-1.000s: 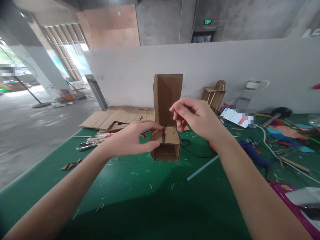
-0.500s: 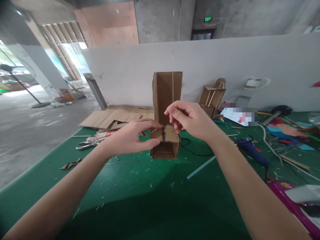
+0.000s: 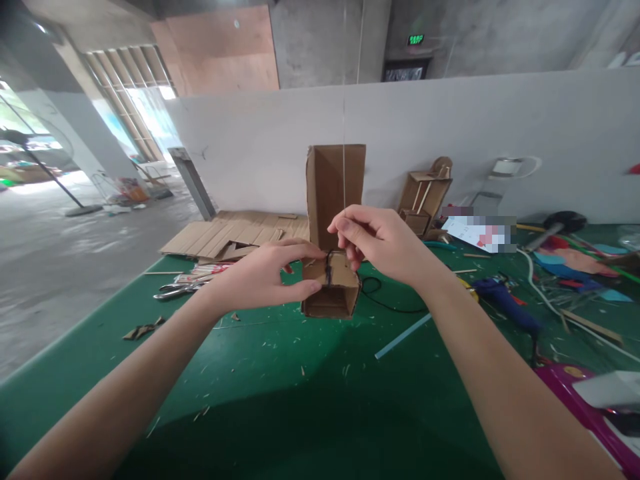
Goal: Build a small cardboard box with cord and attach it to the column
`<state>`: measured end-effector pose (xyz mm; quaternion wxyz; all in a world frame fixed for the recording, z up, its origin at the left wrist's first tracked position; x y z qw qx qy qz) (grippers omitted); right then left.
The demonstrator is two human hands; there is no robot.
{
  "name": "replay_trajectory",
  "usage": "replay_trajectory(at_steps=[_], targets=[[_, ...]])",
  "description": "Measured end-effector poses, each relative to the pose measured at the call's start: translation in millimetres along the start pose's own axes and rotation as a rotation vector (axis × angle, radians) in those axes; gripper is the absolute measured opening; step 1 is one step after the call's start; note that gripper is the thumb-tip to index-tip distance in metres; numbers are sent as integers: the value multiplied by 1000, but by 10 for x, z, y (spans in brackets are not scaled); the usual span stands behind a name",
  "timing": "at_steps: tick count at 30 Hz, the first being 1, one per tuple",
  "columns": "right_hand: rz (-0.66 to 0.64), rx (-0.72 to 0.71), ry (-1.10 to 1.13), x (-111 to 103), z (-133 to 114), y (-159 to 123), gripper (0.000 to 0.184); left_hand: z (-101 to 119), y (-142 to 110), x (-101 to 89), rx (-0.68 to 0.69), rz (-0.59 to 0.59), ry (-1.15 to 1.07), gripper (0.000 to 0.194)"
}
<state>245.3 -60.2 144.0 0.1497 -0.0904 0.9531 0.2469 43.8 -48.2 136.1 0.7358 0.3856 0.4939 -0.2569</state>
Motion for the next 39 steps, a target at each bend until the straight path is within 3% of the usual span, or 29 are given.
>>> replay_trajectory(at_steps=[39], targets=[[36,40,76,-46,66,-1,26,-75,9,3,-9,20,-19,43]])
Point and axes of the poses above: each hand's wrist, its own y-axis towards the middle knuckle, its own x-axis out of the palm, z = x × y, the point moved 2 cm from there along y, towards the middle knuckle, and after that the axes turned 8 degrees about y, right-handed, at the moved point
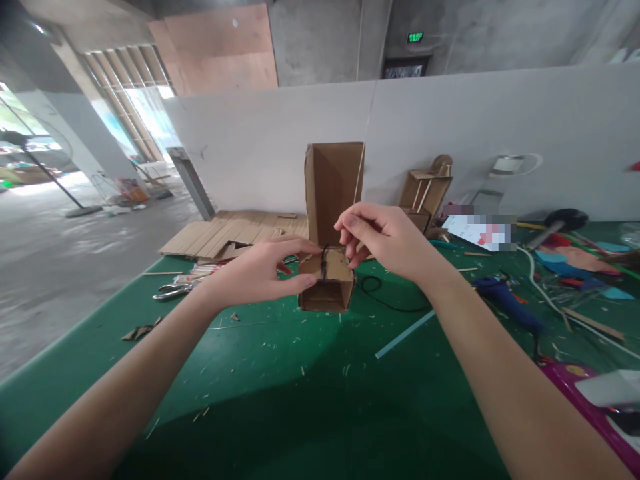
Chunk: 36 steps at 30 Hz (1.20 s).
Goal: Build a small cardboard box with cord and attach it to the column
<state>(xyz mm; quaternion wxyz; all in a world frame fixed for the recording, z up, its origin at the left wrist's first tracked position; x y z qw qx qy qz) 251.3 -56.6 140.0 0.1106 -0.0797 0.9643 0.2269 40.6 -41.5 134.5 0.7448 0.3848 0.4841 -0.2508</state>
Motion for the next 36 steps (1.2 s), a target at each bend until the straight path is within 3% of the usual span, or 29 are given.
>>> replay_trajectory(at_steps=[15,25,33,36], targets=[[-7,25,-14,0,11,3,25,-5,1,3,-24,-10,-66,45],[-68,-39,-353,-48,27,42,28,-4,7,-31,-47,116,-129,42],[-132,-90,-355,-46,15,46,24,12,-2,-53,-57,136,-133,41],[-87,-56,-337,-33,-1,32,24,23,-5,-57,-57,139,-129,40]])
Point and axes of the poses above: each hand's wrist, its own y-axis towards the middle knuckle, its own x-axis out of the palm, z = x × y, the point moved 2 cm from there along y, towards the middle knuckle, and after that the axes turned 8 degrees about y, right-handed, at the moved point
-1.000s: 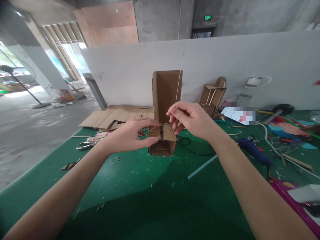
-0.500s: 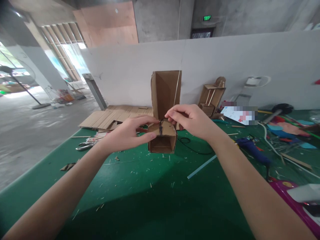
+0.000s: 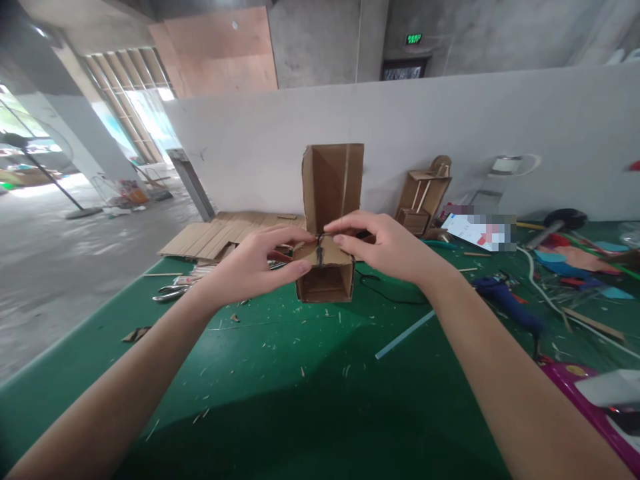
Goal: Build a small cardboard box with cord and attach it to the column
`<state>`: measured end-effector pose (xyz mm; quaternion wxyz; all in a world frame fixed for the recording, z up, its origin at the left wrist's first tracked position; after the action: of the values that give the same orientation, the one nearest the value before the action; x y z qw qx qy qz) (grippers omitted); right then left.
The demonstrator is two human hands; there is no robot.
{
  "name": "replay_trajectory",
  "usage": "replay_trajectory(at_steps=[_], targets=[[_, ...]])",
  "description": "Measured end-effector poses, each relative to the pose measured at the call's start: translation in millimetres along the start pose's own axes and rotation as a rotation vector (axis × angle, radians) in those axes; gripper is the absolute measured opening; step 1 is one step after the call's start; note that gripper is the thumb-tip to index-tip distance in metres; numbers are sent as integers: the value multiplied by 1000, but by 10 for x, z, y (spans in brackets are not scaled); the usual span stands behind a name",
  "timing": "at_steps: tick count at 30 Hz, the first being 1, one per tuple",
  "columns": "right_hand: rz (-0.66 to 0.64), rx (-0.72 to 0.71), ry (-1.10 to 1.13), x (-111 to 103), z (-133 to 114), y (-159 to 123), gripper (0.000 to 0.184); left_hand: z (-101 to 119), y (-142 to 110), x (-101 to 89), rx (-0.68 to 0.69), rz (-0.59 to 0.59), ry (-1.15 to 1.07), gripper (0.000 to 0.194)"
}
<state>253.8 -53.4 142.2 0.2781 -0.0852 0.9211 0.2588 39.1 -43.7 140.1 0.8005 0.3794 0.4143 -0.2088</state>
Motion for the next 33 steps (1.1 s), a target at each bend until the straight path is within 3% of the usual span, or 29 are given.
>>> replay_trajectory(at_steps=[6,12,18,20,24,30,33], targets=[[233,-32,39,3,-118,-23,23,22,-9,-4,10,-6,-5,40],[40,10,14,18,-136,-24,20,31,-16,-32,16,26,6,41],[178,-31,-2,-21,-152,-38,24,30,-11,-5,24,-23,14,41],[163,-29,14,-26,-148,-37,24,33,-10,-3,30,-16,9,41],[11,-26,31,-2,-122,-23,21,36,-14,-34,29,51,1,41],[168,-86,80,-23,-106,-25,21,29,-13,-24,31,34,-5,41],[91,-62,52,-14,-99,-20,21,34,-13,-22,37,75,-15,40]])
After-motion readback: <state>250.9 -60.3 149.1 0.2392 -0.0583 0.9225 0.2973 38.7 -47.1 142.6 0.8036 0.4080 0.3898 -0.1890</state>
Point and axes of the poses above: each hand's wrist, its own y-axis towards the middle knuckle, its own x-axis out of the palm, z = x × y, the point moved 2 cm from there along y, towards the middle knuckle, and after that the axes turned 8 degrees about y, right-handed, at the moved point
